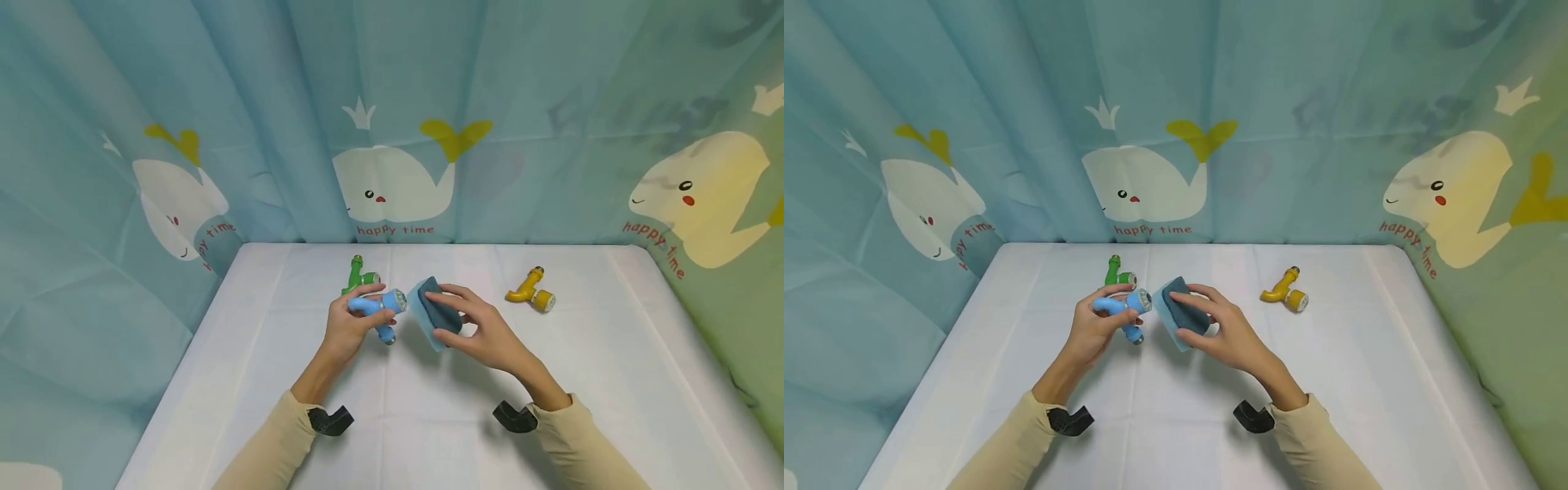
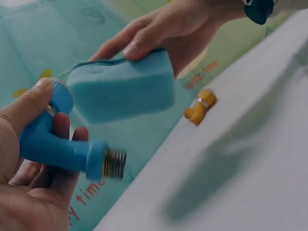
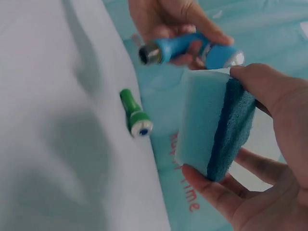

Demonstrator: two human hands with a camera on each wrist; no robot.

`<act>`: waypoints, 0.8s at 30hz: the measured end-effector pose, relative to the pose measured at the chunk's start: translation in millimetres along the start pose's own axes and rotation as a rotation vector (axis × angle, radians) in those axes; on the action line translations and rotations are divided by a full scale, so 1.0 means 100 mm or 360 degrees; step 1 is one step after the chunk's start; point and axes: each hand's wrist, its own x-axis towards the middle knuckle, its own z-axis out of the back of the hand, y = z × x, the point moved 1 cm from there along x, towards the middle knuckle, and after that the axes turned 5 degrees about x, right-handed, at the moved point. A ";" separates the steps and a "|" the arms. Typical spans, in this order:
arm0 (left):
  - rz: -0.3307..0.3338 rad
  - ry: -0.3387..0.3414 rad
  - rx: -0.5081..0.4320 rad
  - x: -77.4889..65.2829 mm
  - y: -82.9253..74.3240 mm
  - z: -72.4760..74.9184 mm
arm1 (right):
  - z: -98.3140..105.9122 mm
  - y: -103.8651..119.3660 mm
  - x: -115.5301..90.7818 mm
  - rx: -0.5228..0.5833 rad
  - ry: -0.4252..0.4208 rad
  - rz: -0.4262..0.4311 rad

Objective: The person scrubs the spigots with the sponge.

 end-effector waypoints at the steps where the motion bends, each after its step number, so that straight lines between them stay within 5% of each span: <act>1: 0.0023 -0.0018 -0.0024 0.00 0.00 0.00 | 0.02 -0.02 -0.02 -0.0012 -0.0012 -0.0006; 5: 0.0162 0.0028 -0.0233 0.01 0.00 0.00 | 0.10 -0.04 -0.05 0.0004 -0.0056 -0.0036; 11: 0.0471 0.0243 -0.0677 0.02 0.02 0.00 | 0.16 -0.07 -0.11 0.0005 -0.0061 -0.0113; 18: 0.0337 0.0625 -0.0696 -0.02 0.01 0.07 | 0.21 -0.09 -0.17 -0.0004 -0.0070 -0.0162; 24: 0.0240 0.0594 -0.0441 -0.07 0.02 0.03 | 0.25 -0.07 -0.18 0.0007 -0.0081 -0.0160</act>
